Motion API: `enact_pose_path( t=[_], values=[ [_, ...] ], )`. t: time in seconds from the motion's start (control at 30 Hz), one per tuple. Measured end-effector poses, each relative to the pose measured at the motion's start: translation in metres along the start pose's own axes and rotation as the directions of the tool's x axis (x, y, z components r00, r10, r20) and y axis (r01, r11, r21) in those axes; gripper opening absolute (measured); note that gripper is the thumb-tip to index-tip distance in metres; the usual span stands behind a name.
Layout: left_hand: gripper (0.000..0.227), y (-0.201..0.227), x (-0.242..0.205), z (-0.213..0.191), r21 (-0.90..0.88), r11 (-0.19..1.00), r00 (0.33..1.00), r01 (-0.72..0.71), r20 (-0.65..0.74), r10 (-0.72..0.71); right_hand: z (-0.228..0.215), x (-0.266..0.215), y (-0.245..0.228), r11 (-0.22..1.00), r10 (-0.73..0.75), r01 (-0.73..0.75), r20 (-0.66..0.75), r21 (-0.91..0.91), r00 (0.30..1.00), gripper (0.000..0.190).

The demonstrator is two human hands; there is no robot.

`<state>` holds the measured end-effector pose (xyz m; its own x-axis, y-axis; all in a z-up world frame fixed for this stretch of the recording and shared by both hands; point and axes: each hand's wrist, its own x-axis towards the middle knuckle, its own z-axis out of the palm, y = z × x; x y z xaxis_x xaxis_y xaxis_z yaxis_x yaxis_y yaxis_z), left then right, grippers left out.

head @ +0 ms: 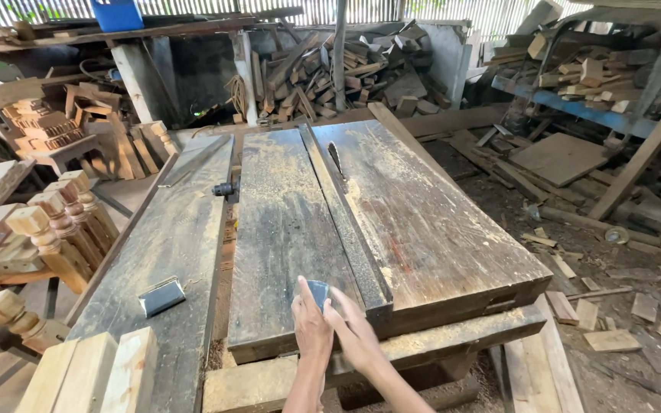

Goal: Sanding carved wooden furniture legs manually with sandpaper.

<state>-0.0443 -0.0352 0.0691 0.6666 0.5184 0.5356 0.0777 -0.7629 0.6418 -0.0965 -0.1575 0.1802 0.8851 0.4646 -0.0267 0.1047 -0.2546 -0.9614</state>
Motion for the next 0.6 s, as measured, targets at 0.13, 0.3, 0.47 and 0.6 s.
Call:
enact_pose_path(
  t=[0.13,0.3,0.47,0.6],
  values=[
    [0.061,-0.004,-0.012,-0.008,-0.236,0.965,0.993,0.115,0.059,-0.104,0.025,0.039,-0.004,0.987,-0.087,0.093,0.048,-0.135,0.995,0.070],
    [0.062,0.057,-0.007,-0.085,-0.643,0.345,0.714,0.684,0.492,-0.497,0.053,0.068,0.001,0.937,-0.112,0.136,0.093,-0.320,0.989,0.077],
    [0.070,0.019,-0.030,-0.074,-0.445,0.659,0.791,0.606,0.420,-0.444,0.058,0.069,0.013,0.849,-0.108,0.151,0.113,-0.506,0.988,0.088],
    [0.083,-0.047,-0.068,-0.075,-0.019,0.986,0.921,0.168,0.358,-0.150,0.062,0.071,0.033,0.853,-0.233,0.184,-0.042,-0.489,0.971,0.068]
  ],
)
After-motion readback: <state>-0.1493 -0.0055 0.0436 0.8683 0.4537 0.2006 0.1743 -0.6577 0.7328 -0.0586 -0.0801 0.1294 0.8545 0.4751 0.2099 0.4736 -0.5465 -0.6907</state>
